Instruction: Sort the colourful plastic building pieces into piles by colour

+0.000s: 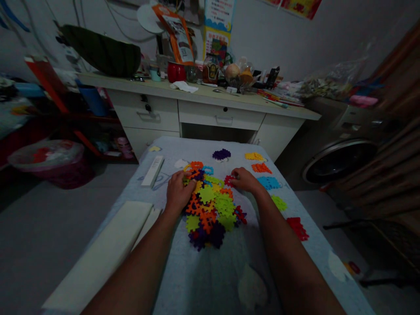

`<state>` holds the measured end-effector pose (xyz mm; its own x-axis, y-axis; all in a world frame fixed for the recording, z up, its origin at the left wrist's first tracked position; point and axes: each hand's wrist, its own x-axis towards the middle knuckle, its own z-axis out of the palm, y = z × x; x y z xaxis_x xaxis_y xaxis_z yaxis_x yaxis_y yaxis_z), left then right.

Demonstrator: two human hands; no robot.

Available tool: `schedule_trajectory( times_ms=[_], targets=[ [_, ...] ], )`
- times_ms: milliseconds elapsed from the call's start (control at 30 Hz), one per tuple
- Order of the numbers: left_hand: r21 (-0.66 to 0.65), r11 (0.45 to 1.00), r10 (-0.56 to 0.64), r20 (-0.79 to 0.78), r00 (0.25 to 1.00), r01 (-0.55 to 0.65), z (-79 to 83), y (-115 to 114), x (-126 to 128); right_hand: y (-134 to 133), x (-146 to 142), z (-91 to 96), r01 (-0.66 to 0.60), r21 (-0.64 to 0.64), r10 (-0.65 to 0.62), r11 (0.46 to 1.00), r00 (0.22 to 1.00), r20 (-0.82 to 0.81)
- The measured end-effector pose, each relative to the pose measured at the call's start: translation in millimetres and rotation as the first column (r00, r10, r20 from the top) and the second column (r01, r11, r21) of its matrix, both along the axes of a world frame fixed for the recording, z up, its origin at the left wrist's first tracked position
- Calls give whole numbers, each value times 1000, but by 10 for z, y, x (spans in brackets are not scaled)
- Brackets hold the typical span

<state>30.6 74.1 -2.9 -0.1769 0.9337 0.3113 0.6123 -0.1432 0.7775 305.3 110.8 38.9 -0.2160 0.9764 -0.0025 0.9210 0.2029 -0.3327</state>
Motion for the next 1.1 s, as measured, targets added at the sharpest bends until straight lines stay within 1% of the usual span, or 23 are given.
schedule_trajectory(
  times_ms=[133,267,367,467,633,733,800,900,1000,1100],
  targets=[
    [-5,1000,-3,-7,1000,3,7,2,0,-23,-19,-25,-81,-45,85,996,992,92],
    [-2,1000,-4,-7,1000,4,11,0,4,-74,-45,-5,-64,-61,70,996,992,107],
    [-10,1000,-4,-7,1000,4,13,1,4,-150,9,78,-39,-64,43,997,996,72],
    [-20,1000,-4,-18,1000,3,13,8,0,-281,191,228,-38,-52,42,998,996,75],
    [-14,1000,-1,-36,999,1,-10,26,-6,-654,717,503,-55,-23,56,998,997,48],
    [-15,1000,5,-25,1000,-5,-37,39,-7,-944,1034,586,-43,-1,43,999,999,-1],
    [-16,1000,10,-17,1000,-10,-48,47,-7,-1141,1197,597,-23,-31,23,999,999,-23],
    [-14,1000,5,-21,1000,-6,-46,52,-10,-1419,1349,566,26,-114,-28,993,999,-22],
    [-20,1000,4,-34,999,-4,-42,54,-16,-1653,1409,514,68,-158,-71,985,997,-12],
    [-24,1000,8,-34,999,-9,-56,62,-21,-1821,1421,462,79,-171,-80,982,997,3]
  ],
)
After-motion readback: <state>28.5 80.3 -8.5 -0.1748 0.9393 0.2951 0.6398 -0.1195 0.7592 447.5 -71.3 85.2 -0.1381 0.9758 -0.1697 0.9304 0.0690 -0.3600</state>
